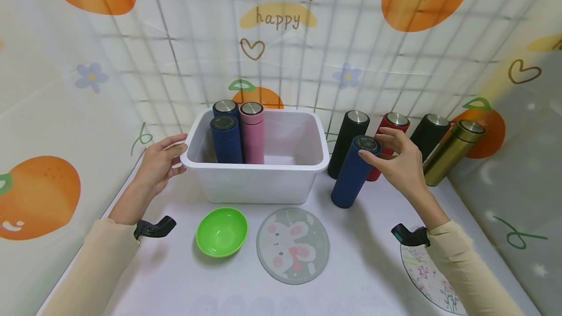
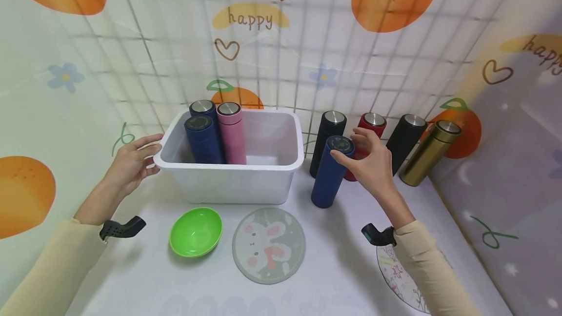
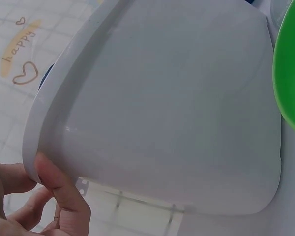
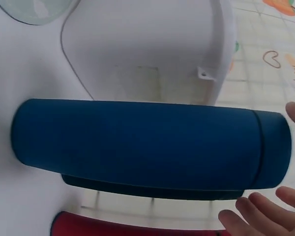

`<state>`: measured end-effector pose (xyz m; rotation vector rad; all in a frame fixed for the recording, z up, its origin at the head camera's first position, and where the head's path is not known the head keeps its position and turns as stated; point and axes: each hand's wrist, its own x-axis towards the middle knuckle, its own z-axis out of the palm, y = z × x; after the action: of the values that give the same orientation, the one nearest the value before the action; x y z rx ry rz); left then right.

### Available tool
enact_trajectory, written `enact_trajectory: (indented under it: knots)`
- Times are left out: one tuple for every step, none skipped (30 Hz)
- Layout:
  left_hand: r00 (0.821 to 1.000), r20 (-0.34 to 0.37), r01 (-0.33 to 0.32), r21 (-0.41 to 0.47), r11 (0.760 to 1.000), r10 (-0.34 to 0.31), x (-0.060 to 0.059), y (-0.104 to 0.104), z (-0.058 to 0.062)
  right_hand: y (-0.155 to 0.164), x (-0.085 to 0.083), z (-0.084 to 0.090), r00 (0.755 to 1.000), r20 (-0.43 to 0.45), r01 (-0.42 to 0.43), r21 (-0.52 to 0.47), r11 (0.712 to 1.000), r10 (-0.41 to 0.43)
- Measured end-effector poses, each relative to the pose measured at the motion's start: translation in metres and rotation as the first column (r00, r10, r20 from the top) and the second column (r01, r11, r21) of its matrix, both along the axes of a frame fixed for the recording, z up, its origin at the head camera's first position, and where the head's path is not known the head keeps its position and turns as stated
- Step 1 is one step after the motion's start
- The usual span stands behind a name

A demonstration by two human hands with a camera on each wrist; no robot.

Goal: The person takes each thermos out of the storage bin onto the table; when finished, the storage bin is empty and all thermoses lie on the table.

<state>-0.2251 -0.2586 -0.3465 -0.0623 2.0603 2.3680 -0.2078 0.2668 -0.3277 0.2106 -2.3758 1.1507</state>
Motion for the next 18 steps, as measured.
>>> enact_trajectory:
  knots:
    - [1.0,0.002,0.0,-0.001,1.0,0.0,0.0,0.0,0.001,0.0,0.0,0.003,1.0,-0.007,0.0,0.0,1.0,0.0]
    - [1.0,0.003,0.0,-0.003,1.0,0.0,0.0,0.0,0.001,0.0,0.0,0.006,1.0,-0.012,0.003,0.003,1.0,-0.003]
    - [1.0,0.005,-0.002,-0.003,1.0,0.002,0.0,0.0,0.001,-0.001,0.0,0.009,1.0,-0.018,0.006,0.009,1.0,-0.006]
    - [1.0,0.006,-0.001,-0.005,1.0,0.001,0.0,0.0,0.001,-0.001,0.001,0.012,1.0,-0.026,0.007,0.013,1.0,-0.006]
    - [1.0,0.007,-0.003,-0.006,1.0,0.003,0.0,0.0,0.001,-0.002,0.001,0.016,0.999,-0.034,0.007,0.017,1.0,-0.006]
    - [1.0,0.008,-0.003,-0.007,1.0,0.003,0.0,0.0,0.001,-0.002,0.001,0.019,0.999,-0.041,0.01,0.024,1.0,-0.009]
    - [1.0,0.007,-0.003,-0.007,1.0,0.003,-0.001,0.0,0.0,-0.003,0.001,0.022,0.999,-0.05,0.014,0.032,0.999,-0.012]
    - [1.0,0.005,-0.002,-0.008,1.0,0.002,-0.001,0.0,0.0,-0.004,0.002,0.026,0.998,-0.057,0.015,0.039,0.999,-0.013]
    - [1.0,0.002,-0.003,-0.009,1.0,0.003,-0.001,0.0,0.0,-0.005,0.002,0.029,0.998,-0.063,0.014,0.041,0.999,-0.011]
    - [1.0,0.0,-0.002,-0.008,1.0,0.002,-0.001,0.0,0.0,-0.006,0.002,0.033,0.998,-0.069,0.01,0.04,0.999,-0.007]
    - [1.0,-0.002,-0.002,-0.007,1.0,0.002,-0.001,0.0,0.0,-0.007,0.002,0.036,0.997,-0.072,0.008,0.041,0.999,-0.005]
    - [1.0,-0.005,-0.002,-0.006,1.0,0.002,0.0,0.0,0.001,-0.008,0.002,0.04,0.997,-0.073,0.006,0.037,0.999,-0.003]
    - [1.0,-0.007,-0.001,-0.005,1.0,0.001,0.0,0.0,0.001,-0.009,0.002,0.044,0.997,-0.074,0.005,0.034,0.999,-0.002]
    - [1.0,-0.009,-0.002,-0.007,1.0,0.002,0.0,0.0,0.001,-0.01,0.002,0.047,0.997,-0.076,0.003,0.032,0.999,-0.001]
    - [1.0,-0.009,-0.002,-0.007,1.0,0.002,0.0,0.0,0.002,-0.011,0.002,0.05,0.997,-0.078,0.001,0.03,1.0,0.001]
    - [1.0,-0.009,-0.001,-0.005,1.0,0.001,0.0,0.0,0.002,-0.012,0.002,0.053,0.997,-0.082,-0.003,0.026,1.0,0.005]
    - [1.0,-0.01,0.0,-0.006,1.0,0.0,0.001,0.001,0.002,-0.013,0.001,0.056,0.996,-0.085,-0.007,0.023,1.0,0.009]
    - [1.0,-0.01,0.0,-0.005,1.0,0.0,0.001,0.001,0.002,-0.014,0.001,0.059,0.996,-0.09,-0.01,0.022,1.0,0.012]
